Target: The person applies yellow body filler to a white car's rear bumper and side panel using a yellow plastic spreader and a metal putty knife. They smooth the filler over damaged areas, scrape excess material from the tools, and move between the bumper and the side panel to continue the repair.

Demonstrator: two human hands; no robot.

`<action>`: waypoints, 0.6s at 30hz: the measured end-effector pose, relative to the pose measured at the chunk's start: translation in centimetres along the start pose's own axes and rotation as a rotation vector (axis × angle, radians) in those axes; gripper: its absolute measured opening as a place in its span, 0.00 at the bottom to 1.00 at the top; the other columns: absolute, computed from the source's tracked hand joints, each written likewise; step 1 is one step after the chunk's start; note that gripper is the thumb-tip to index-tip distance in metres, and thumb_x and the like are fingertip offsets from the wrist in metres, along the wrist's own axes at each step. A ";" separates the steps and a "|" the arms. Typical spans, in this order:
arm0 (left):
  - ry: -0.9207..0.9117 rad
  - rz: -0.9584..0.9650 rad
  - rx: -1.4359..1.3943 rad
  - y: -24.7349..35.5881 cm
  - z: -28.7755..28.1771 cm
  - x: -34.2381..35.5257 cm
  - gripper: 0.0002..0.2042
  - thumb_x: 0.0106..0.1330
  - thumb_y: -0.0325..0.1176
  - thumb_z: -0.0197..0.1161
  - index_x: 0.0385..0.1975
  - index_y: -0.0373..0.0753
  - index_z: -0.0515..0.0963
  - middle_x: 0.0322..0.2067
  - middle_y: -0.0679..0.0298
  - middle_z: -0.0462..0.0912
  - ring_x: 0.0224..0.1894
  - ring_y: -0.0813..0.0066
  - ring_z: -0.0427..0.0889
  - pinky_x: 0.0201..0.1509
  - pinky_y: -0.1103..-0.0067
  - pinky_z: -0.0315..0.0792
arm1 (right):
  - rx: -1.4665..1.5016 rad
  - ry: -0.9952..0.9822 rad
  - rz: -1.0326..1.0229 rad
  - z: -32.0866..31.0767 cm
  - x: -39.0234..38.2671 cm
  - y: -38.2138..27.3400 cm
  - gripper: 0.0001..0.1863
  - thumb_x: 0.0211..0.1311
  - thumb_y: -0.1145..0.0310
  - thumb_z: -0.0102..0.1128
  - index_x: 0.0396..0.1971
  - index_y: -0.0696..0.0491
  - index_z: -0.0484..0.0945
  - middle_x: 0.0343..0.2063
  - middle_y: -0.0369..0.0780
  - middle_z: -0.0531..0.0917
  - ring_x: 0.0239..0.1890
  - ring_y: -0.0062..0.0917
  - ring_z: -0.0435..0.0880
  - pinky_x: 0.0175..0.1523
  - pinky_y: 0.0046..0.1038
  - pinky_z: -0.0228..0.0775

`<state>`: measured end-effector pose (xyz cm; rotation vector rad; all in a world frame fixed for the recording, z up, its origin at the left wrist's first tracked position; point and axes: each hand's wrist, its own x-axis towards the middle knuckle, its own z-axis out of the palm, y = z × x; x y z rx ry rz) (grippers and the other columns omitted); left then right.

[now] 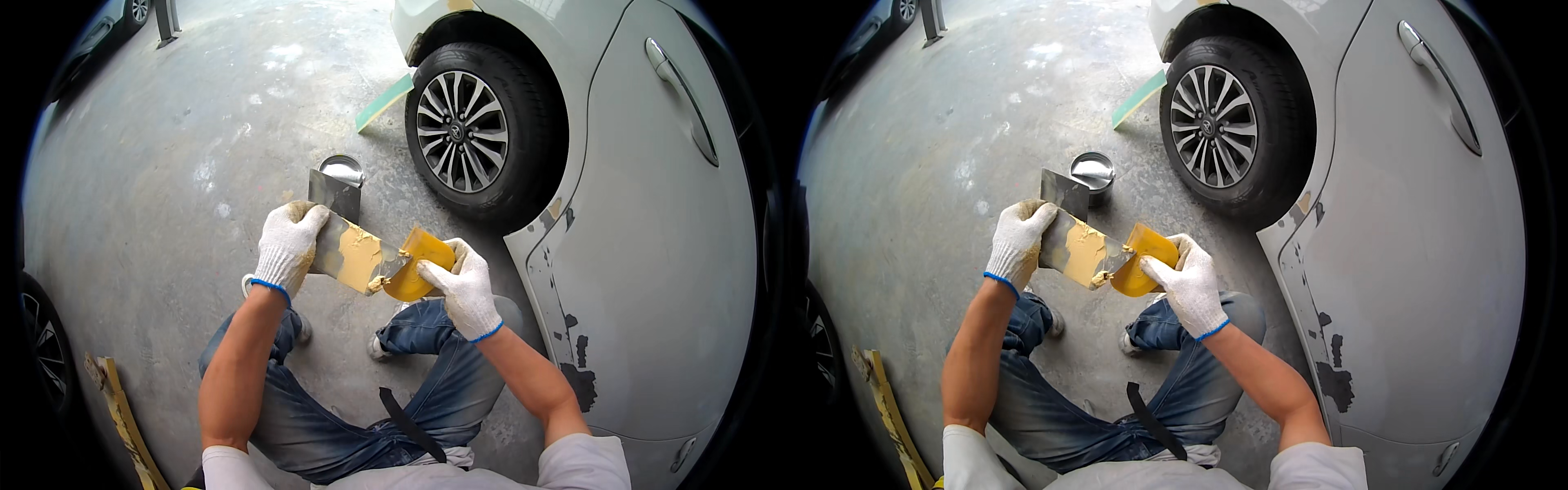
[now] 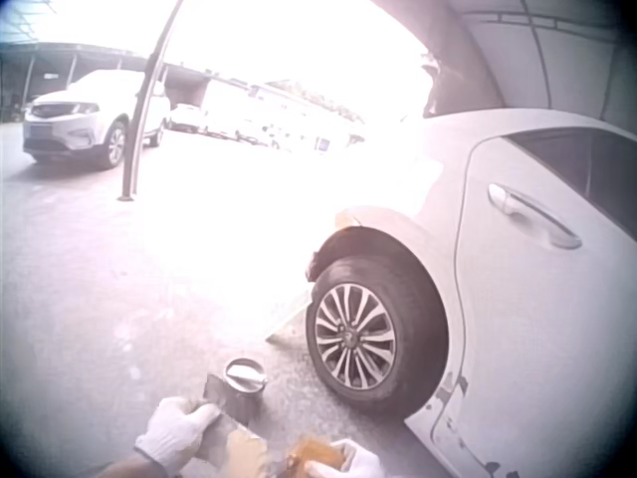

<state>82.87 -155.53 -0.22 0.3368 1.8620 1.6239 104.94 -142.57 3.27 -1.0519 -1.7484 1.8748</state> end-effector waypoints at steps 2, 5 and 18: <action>-0.002 0.015 -0.181 1.3 -0.6 -0.1 0.14 0.69 0.35 0.60 0.40 0.27 0.79 0.30 0.61 0.84 0.25 0.77 0.83 0.28 0.81 0.78 | 0.053 0.017 0.009 -0.5 0.1 0.3 0.14 0.63 0.75 0.66 0.45 0.61 0.74 0.38 0.41 0.83 0.39 0.22 0.86 0.42 0.25 0.84; -0.209 -0.055 -0.257 1.3 -2.5 0.5 0.13 0.70 0.35 0.61 0.38 0.29 0.79 0.29 0.60 0.84 0.26 0.76 0.84 0.30 0.80 0.80 | 0.213 0.039 -0.007 -1.0 0.7 0.2 0.15 0.63 0.76 0.65 0.46 0.61 0.73 0.39 0.41 0.83 0.42 0.25 0.86 0.45 0.28 0.84; 0.042 -0.003 -0.590 0.9 -1.4 2.1 0.11 0.72 0.32 0.58 0.44 0.29 0.78 0.33 0.62 0.84 0.29 0.78 0.83 0.32 0.82 0.81 | 0.694 -0.241 0.175 -1.0 0.4 1.5 0.16 0.70 0.66 0.56 0.53 0.57 0.73 0.37 0.38 0.79 0.36 0.25 0.81 0.43 0.32 0.78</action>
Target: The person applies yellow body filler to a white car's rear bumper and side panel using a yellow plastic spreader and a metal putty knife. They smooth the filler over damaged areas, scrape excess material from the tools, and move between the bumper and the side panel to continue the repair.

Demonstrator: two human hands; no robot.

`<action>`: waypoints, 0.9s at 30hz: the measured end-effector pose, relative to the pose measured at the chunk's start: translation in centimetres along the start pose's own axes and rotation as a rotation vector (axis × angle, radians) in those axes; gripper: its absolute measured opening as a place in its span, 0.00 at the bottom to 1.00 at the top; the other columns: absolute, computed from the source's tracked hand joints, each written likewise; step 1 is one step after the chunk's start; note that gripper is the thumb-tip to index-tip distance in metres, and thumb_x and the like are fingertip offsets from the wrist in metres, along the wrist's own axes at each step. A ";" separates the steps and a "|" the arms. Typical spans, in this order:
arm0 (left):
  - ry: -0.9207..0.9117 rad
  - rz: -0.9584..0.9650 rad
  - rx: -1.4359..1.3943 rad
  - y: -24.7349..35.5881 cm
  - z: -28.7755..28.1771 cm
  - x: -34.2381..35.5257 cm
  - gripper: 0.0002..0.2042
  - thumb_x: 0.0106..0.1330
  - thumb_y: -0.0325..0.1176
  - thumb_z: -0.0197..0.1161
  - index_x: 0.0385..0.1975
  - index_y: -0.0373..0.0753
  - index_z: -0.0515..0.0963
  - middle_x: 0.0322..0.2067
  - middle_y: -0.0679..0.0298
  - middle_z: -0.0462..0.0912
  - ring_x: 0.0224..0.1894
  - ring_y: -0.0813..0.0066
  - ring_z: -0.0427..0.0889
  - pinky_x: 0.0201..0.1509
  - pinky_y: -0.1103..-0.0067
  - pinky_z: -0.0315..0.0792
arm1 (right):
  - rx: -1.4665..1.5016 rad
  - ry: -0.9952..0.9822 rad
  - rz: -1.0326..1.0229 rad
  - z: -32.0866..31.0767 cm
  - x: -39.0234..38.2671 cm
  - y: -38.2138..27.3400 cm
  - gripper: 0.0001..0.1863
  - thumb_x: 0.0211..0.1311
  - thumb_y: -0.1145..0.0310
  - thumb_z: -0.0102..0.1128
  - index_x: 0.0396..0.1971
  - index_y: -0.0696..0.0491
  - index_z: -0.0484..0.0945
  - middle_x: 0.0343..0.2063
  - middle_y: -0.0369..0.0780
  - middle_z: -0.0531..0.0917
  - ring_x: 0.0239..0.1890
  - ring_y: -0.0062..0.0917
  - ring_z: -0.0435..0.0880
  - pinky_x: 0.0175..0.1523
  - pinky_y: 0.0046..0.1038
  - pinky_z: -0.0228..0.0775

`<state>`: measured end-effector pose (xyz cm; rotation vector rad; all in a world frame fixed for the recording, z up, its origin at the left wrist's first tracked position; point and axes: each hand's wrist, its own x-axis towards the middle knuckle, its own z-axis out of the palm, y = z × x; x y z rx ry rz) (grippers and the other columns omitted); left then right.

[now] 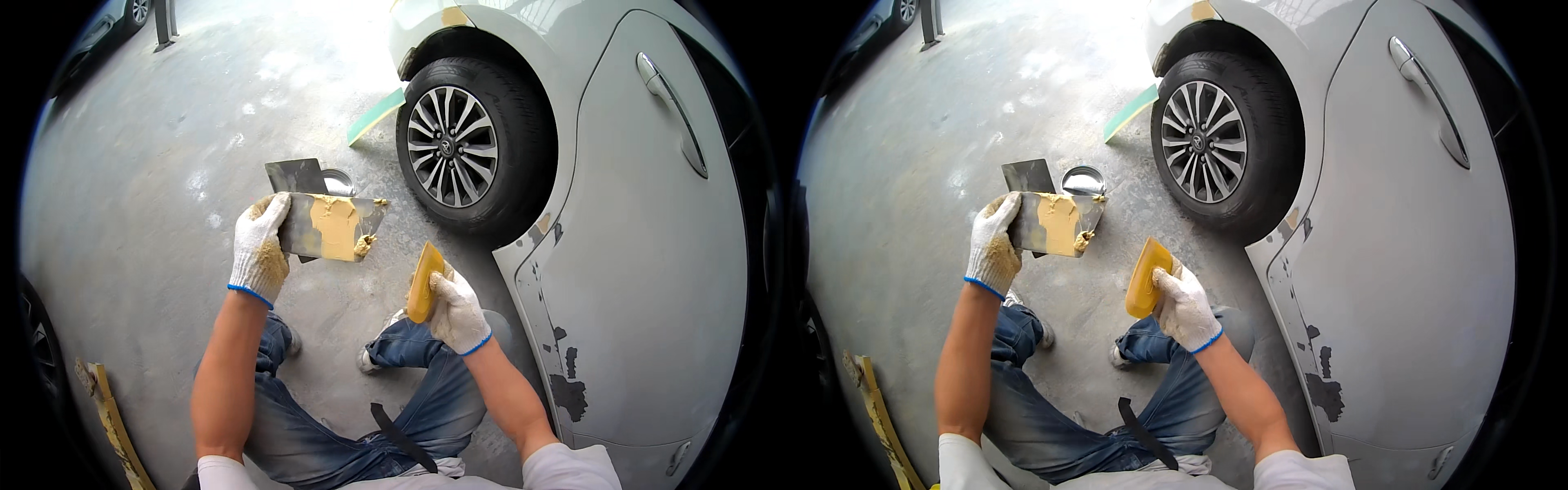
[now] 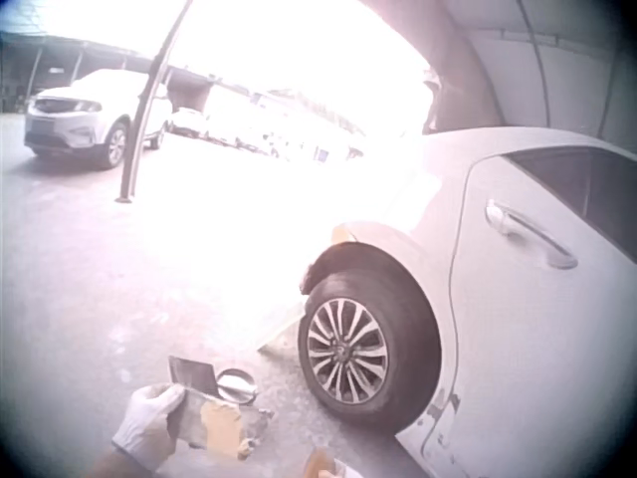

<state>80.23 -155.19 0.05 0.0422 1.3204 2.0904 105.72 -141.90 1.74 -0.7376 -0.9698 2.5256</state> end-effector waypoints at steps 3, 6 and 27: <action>0.067 -0.009 -0.105 -0.9 0.3 -0.4 0.11 0.73 0.33 0.56 0.46 0.30 0.76 0.35 0.61 0.83 0.30 0.77 0.84 0.32 0.81 0.81 | 0.647 -0.261 0.259 -1.4 -0.3 1.0 0.18 0.76 0.58 0.42 0.52 0.53 0.74 0.26 0.36 0.71 0.23 0.23 0.70 0.31 0.28 0.66; 0.113 -0.016 -0.204 -2.1 1.2 -1.2 0.11 0.73 0.32 0.57 0.45 0.29 0.76 0.35 0.61 0.83 0.30 0.77 0.84 0.32 0.81 0.81 | 0.853 -0.413 0.308 0.2 -0.3 3.3 0.18 0.76 0.58 0.42 0.48 0.57 0.74 0.21 0.33 0.67 0.17 0.19 0.68 0.26 0.25 0.68; 0.046 -0.027 -0.128 -4.1 3.5 -2.4 0.12 0.72 0.33 0.60 0.46 0.30 0.79 0.35 0.64 0.84 0.32 0.80 0.81 0.35 0.82 0.76 | 0.924 -0.496 0.419 2.7 0.3 4.4 0.16 0.76 0.59 0.44 0.46 0.59 0.71 0.19 0.31 0.67 0.15 0.17 0.66 0.23 0.24 0.67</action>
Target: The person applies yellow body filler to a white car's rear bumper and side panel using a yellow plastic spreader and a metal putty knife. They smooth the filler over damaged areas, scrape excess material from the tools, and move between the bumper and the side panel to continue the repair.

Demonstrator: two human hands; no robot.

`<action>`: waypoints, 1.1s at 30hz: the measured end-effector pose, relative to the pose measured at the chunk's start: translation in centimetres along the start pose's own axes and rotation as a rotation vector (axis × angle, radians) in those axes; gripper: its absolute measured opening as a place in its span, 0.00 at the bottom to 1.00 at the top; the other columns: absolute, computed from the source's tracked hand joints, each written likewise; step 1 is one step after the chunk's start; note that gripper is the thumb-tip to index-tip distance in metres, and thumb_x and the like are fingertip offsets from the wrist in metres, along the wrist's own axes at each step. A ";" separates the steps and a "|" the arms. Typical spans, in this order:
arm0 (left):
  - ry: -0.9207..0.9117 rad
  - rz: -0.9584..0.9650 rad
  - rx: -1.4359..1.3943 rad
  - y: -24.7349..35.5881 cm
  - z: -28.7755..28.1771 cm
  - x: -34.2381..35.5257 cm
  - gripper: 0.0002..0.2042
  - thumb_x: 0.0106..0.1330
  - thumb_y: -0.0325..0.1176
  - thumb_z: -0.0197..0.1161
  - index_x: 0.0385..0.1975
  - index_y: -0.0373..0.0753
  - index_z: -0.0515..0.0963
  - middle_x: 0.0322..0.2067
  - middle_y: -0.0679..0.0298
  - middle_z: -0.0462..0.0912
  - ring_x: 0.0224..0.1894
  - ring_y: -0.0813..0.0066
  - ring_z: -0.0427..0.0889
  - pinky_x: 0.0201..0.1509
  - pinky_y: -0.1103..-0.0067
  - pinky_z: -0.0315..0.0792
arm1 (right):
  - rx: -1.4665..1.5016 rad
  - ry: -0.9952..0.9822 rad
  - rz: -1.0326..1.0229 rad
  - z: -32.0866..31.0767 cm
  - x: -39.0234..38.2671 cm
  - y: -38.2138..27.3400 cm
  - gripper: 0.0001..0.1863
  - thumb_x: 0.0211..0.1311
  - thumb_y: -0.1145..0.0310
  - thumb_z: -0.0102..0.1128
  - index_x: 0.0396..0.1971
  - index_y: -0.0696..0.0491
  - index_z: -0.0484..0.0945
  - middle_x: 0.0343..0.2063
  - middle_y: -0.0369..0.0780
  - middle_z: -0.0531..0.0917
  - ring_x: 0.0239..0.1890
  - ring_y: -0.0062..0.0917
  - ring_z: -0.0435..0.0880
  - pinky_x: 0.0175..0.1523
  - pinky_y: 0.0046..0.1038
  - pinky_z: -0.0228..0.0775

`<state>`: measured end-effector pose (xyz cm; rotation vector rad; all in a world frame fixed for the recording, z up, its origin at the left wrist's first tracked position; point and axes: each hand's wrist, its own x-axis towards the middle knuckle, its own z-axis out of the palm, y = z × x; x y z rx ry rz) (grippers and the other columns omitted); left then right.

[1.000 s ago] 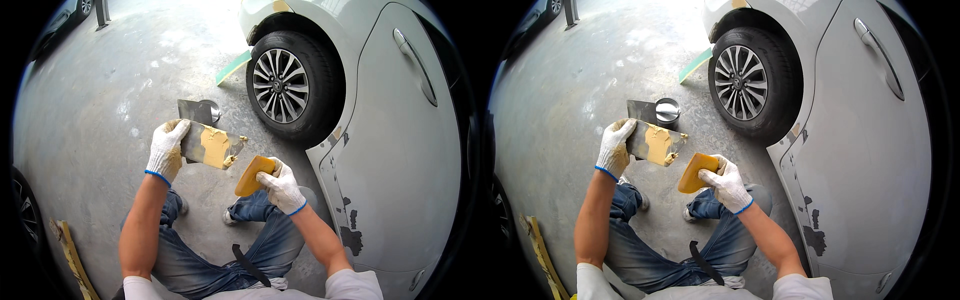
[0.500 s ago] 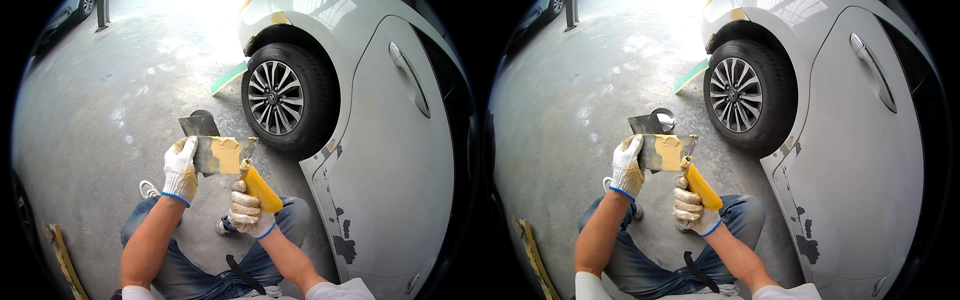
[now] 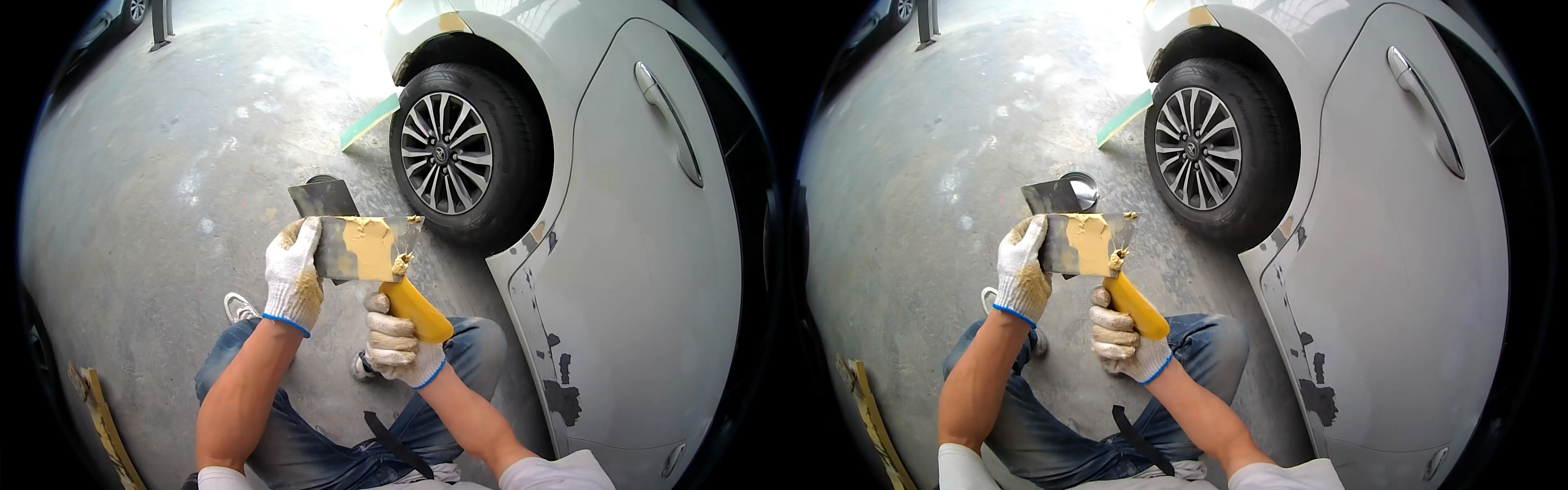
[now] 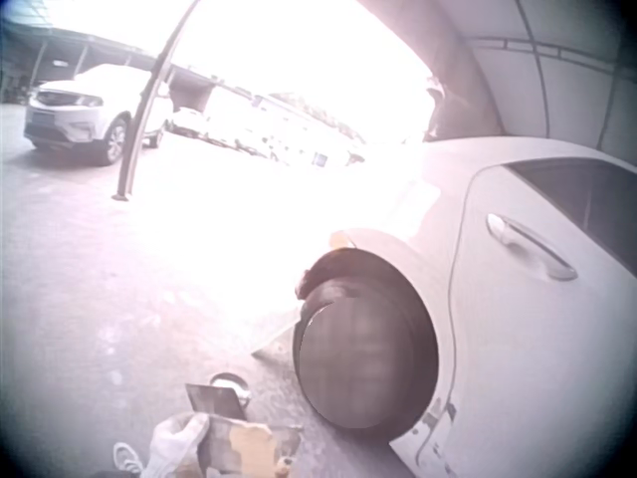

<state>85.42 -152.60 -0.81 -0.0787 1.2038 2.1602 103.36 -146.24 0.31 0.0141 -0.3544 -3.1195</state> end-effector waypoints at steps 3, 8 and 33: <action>-0.009 0.087 0.121 0.3 0.6 -0.5 0.12 0.72 0.33 0.60 0.45 0.30 0.79 0.35 0.65 0.84 0.34 0.82 0.80 0.38 0.82 0.75 | -0.007 0.008 0.011 -0.3 0.0 0.0 0.16 0.76 0.59 0.43 0.45 0.58 0.71 0.18 0.31 0.66 0.15 0.16 0.65 0.23 0.24 0.66; -0.101 0.214 0.343 2.2 1.8 -2.3 0.11 0.72 0.32 0.59 0.43 0.29 0.80 0.35 0.64 0.85 0.36 0.81 0.80 0.42 0.82 0.74 | -0.005 0.139 -0.016 -0.1 -0.1 0.3 0.18 0.76 0.56 0.43 0.44 0.58 0.69 0.19 0.30 0.64 0.15 0.15 0.63 0.21 0.22 0.62; 0.047 0.131 0.086 3.0 -0.4 1.4 0.10 0.73 0.32 0.57 0.43 0.30 0.76 0.35 0.60 0.84 0.30 0.76 0.84 0.33 0.81 0.81 | -0.737 0.716 -1.435 14.1 10.6 -42.7 0.11 0.67 0.71 0.58 0.43 0.65 0.76 0.30 0.47 0.84 0.22 0.31 0.85 0.26 0.26 0.82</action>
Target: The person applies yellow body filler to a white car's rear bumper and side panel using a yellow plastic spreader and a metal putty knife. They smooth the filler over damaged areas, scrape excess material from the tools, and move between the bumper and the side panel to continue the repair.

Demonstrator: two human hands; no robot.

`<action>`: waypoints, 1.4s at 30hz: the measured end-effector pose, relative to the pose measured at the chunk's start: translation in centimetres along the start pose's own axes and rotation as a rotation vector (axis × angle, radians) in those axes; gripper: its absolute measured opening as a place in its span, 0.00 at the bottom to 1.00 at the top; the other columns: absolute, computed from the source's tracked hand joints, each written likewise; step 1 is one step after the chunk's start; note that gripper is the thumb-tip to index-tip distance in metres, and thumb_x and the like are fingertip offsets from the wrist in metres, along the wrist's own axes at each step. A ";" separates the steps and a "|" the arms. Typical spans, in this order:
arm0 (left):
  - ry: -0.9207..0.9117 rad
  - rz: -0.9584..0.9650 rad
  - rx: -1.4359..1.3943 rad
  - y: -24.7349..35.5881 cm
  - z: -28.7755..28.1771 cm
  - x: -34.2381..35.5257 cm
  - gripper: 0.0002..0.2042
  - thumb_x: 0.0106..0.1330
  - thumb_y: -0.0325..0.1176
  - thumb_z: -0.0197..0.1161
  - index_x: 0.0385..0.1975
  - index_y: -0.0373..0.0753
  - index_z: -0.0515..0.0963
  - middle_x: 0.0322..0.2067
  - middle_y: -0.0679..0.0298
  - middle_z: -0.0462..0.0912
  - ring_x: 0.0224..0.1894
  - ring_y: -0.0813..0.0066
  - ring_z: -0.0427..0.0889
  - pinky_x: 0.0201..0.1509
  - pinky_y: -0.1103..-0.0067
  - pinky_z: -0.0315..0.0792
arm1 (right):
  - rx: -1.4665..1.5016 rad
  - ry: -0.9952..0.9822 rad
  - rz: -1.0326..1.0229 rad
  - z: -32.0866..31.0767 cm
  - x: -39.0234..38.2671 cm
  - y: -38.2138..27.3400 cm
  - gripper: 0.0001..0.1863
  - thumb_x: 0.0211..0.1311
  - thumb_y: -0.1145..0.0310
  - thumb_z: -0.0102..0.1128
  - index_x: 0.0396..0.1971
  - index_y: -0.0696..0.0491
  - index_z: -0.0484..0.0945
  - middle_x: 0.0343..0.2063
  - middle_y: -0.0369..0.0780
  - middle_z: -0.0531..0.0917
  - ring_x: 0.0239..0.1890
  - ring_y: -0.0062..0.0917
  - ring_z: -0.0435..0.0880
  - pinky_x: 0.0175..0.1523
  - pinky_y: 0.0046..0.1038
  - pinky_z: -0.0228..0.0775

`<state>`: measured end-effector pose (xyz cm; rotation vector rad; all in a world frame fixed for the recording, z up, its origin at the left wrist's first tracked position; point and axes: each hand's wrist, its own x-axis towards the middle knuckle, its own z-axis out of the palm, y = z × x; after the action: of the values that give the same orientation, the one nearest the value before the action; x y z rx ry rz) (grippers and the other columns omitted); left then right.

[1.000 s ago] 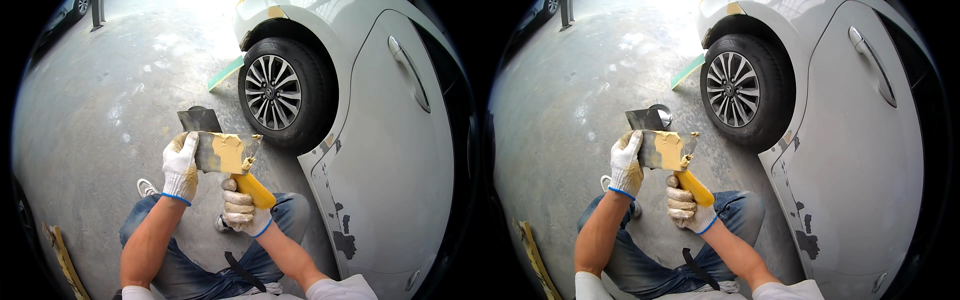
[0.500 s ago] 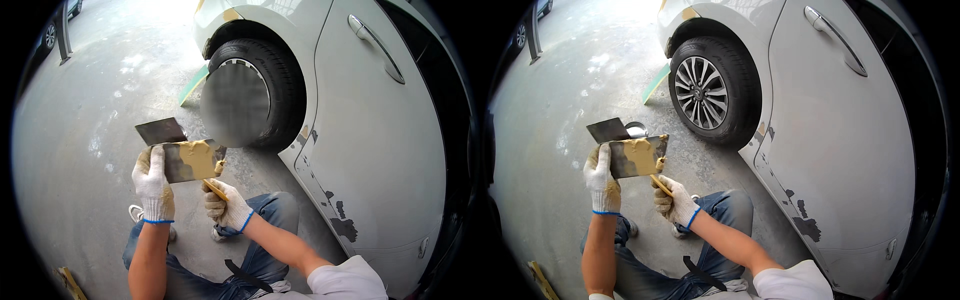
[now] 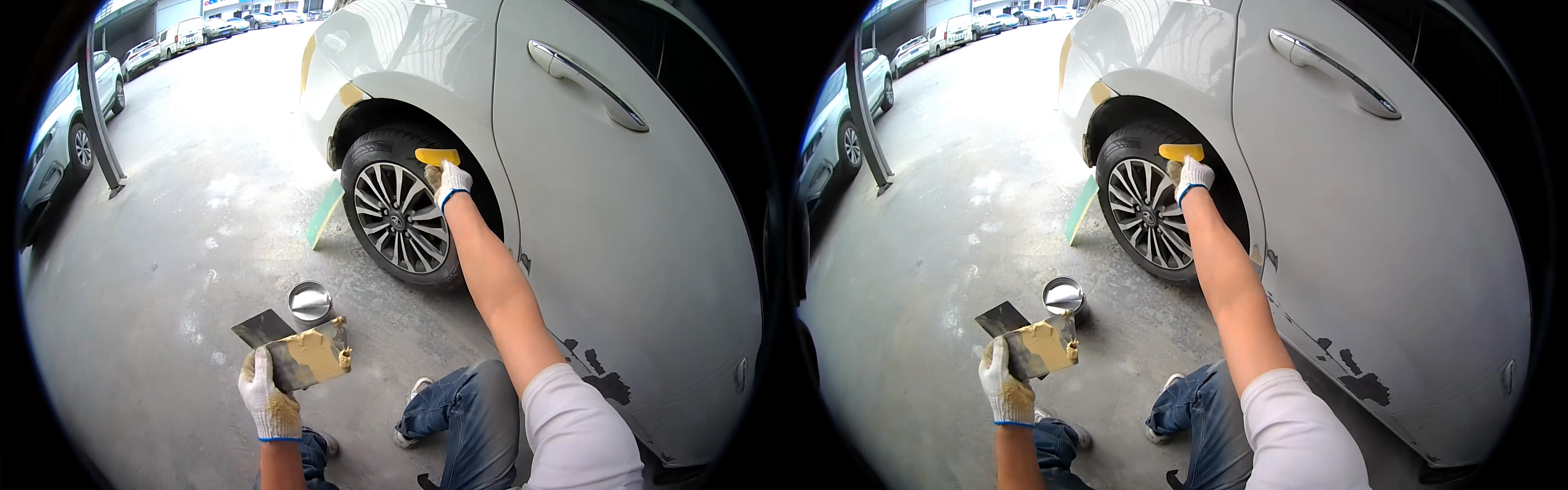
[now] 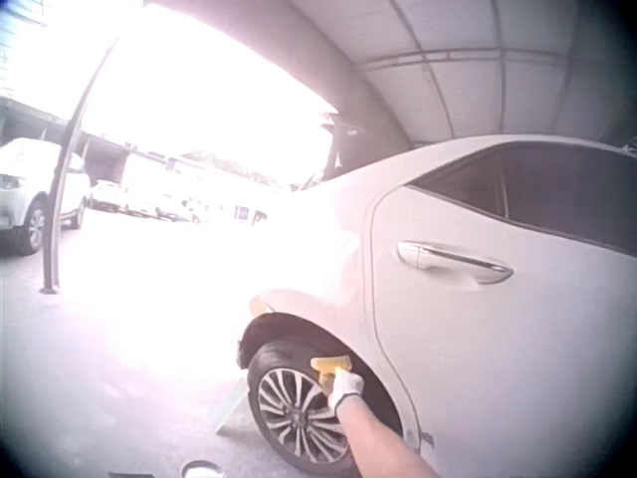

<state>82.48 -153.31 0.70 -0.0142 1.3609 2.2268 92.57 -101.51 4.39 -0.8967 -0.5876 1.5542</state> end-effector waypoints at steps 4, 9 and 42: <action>0.016 -0.066 0.063 1.9 0.2 -1.2 0.10 0.73 0.31 0.56 0.42 0.29 0.77 0.33 0.61 0.84 0.29 0.77 0.83 0.33 0.81 0.80 | -0.110 0.061 -0.051 3.7 3.6 0.6 0.13 0.70 0.64 0.56 0.33 0.61 0.78 0.19 0.40 0.81 0.15 0.24 0.80 0.21 0.21 0.77; -0.038 -0.153 0.083 0.3 0.8 -0.9 0.11 0.73 0.31 0.55 0.42 0.28 0.77 0.32 0.59 0.84 0.29 0.75 0.85 0.32 0.80 0.82 | -0.019 -0.098 0.028 2.6 10.9 -2.4 0.15 0.74 0.64 0.49 0.30 0.58 0.79 0.21 0.40 0.82 0.15 0.23 0.79 0.19 0.18 0.74; -0.019 0.217 0.163 3.4 0.1 0.7 0.10 0.75 0.35 0.54 0.41 0.34 0.76 0.33 0.65 0.82 0.31 0.81 0.82 0.35 0.82 0.79 | -0.246 -0.663 0.381 -10.7 -27.5 5.2 0.06 0.61 0.75 0.62 0.38 0.56 0.78 0.29 0.35 0.82 0.32 0.19 0.84 0.38 0.23 0.79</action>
<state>80.45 -154.08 3.36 0.2216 1.5952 2.2750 98.60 -130.55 0.16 -0.6826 -1.1472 2.1795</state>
